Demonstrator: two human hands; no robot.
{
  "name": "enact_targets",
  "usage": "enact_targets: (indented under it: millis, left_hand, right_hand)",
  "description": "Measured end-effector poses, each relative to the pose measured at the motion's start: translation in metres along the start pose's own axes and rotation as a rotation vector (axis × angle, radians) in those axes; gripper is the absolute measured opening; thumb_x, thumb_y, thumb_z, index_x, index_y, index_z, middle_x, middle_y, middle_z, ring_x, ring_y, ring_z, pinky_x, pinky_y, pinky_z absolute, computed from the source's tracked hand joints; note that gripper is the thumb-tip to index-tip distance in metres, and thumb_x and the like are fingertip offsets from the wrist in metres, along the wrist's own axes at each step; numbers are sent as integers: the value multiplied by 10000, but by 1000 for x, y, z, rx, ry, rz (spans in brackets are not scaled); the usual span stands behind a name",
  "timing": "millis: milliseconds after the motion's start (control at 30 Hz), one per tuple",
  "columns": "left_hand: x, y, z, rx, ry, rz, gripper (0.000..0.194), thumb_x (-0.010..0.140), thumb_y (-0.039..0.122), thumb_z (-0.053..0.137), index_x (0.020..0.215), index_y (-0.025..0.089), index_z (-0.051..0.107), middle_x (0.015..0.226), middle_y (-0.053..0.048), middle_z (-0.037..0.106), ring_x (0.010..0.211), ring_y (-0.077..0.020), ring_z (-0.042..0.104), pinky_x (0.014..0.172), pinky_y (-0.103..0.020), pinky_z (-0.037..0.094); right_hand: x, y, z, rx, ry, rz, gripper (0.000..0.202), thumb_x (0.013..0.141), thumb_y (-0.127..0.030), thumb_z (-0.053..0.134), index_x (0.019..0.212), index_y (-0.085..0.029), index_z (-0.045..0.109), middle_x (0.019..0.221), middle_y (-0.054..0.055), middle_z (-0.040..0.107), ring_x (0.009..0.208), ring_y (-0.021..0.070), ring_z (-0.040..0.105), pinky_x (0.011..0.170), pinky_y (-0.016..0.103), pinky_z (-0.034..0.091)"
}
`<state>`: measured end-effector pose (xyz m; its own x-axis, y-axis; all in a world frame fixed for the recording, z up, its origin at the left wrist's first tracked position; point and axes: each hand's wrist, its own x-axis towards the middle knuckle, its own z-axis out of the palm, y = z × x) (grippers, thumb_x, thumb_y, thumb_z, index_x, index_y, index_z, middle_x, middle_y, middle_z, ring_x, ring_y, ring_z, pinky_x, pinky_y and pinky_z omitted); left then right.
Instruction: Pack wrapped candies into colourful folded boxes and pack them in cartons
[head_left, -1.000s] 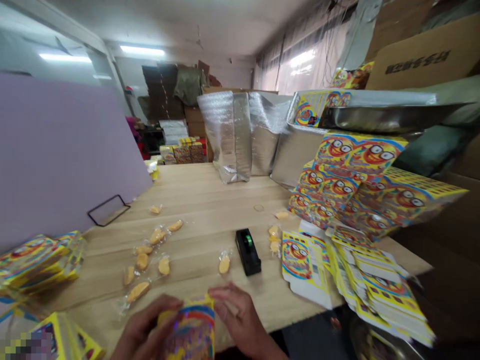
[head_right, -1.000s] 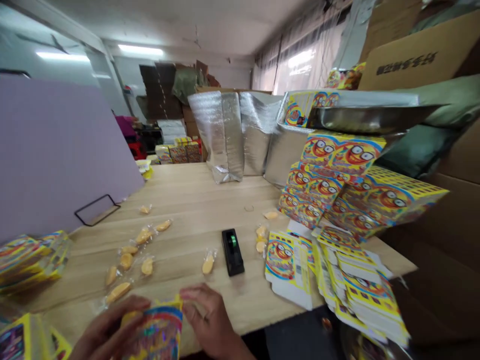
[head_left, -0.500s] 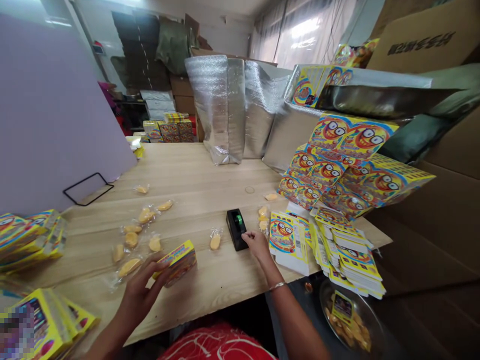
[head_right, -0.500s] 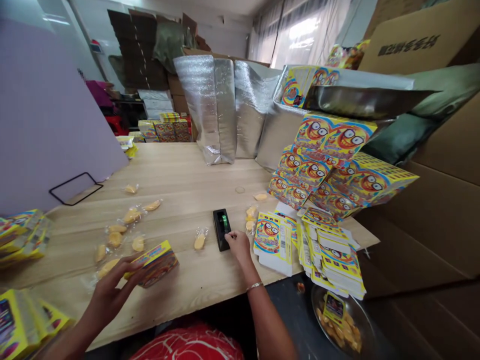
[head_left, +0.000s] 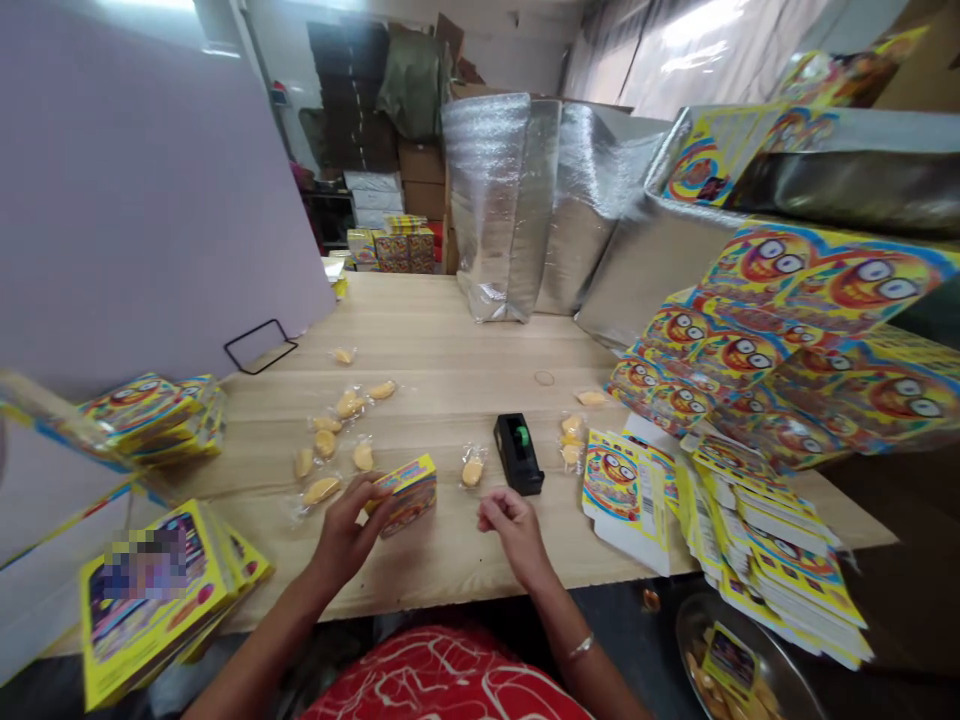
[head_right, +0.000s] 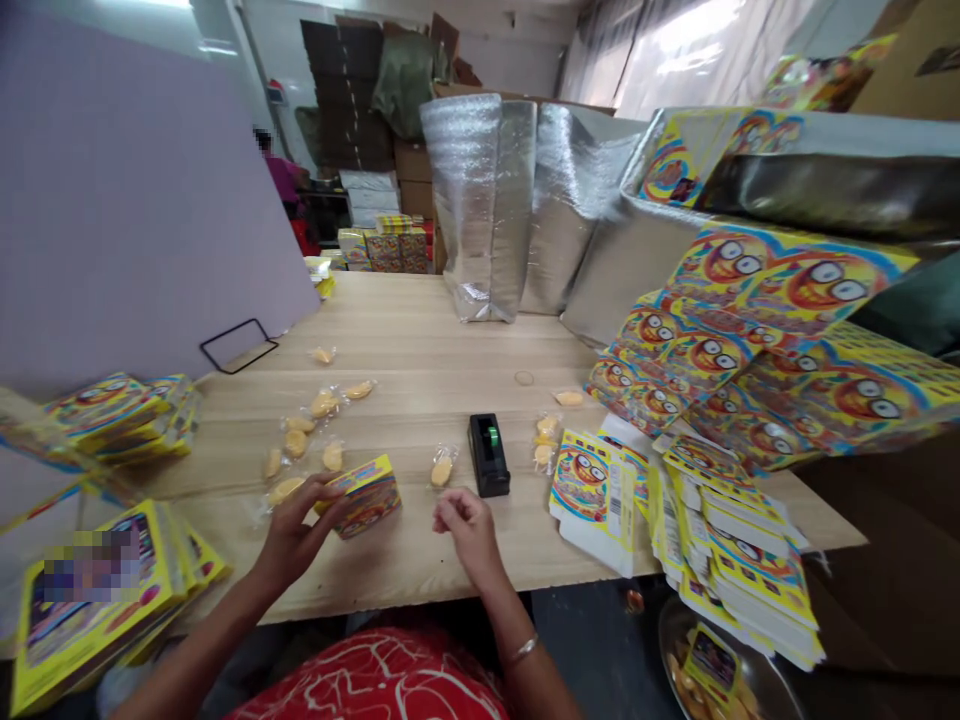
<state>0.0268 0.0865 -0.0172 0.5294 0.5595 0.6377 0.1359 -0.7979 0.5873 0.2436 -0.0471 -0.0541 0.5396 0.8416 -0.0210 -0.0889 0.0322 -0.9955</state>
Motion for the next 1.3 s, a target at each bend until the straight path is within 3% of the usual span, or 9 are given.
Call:
enact_targets:
  millis: [133, 233, 467, 633, 767, 900, 1000, 1167, 1300]
  left_hand:
    - [1, 0, -1, -10, -4, -8, 62, 880, 147, 566, 911, 201, 576, 964, -47, 637, 862, -151, 629, 714, -241, 518]
    - [0, -1, -2, -18, -35, -5, 76, 881, 140, 567, 924, 202, 579, 967, -46, 634, 866, -147, 626, 731, -245, 510]
    - [0, -3, -6, -67, -99, -18, 61, 886, 163, 559, 916, 205, 591, 967, -49, 638, 881, -154, 627, 749, -263, 507]
    - [-4, -8, -3, -101, -55, -97, 101, 877, 227, 574, 973, 200, 594, 957, -54, 645, 879, -176, 633, 758, -303, 523]
    - [-11, -8, 2, -118, -22, -178, 153, 864, 264, 588, 1005, 205, 602, 957, -48, 659, 894, -186, 648, 786, -327, 534]
    - [-18, -8, 10, -319, 47, -452, 482, 765, 324, 708, 1189, 191, 520, 1028, -63, 672, 920, -206, 671, 802, -354, 547]
    - [-25, -11, 17, -594, 131, -722, 537, 645, 389, 802, 1085, 174, 581, 952, -53, 708, 891, -219, 678, 800, -360, 552]
    - [-44, -9, 18, -608, 290, -833, 450, 760, 558, 635, 970, 160, 613, 887, -84, 721, 810, -228, 696, 729, -378, 574]
    - [-56, 9, -10, -411, 376, -864, 567, 703, 446, 741, 1145, 139, 564, 1050, -145, 683, 975, -310, 667, 861, -511, 530]
  right_hand:
    - [6, -32, 73, 209, -175, 53, 471, 718, -469, 730, 1058, -178, 582, 634, -26, 638, 502, 117, 581, 516, 246, 493]
    - [20, -43, 97, 162, -143, 217, 679, 682, -455, 759, 1222, -156, 477, 595, -36, 639, 434, 119, 566, 421, 214, 446]
    - [45, -54, 77, -273, -482, 169, 306, 798, -435, 661, 919, -174, 554, 477, -58, 563, 384, 117, 531, 382, 190, 399]
    - [40, -35, 69, -516, -377, -159, 284, 866, -407, 594, 1048, -190, 614, 574, -19, 611, 466, 137, 558, 484, 222, 406]
    - [35, -18, 65, -560, -322, -244, 430, 833, -323, 630, 1244, -212, 567, 641, -7, 640, 558, 162, 576, 547, 241, 410]
    - [37, -13, 61, -465, -322, -187, 532, 771, -317, 693, 1268, -198, 546, 544, -76, 515, 508, 123, 478, 516, 213, 349]
    - [36, -8, 60, -353, -308, -123, 461, 756, -364, 705, 1170, -183, 611, 549, -81, 471, 516, 107, 443, 519, 206, 340]
    - [22, 12, 63, -179, -372, 11, 403, 767, -527, 663, 928, -158, 696, 773, 25, 645, 683, 147, 556, 625, 245, 438]
    - [10, 15, 68, -29, -546, 179, 521, 815, -623, 568, 990, -146, 685, 822, 63, 694, 684, 186, 616, 619, 297, 492]
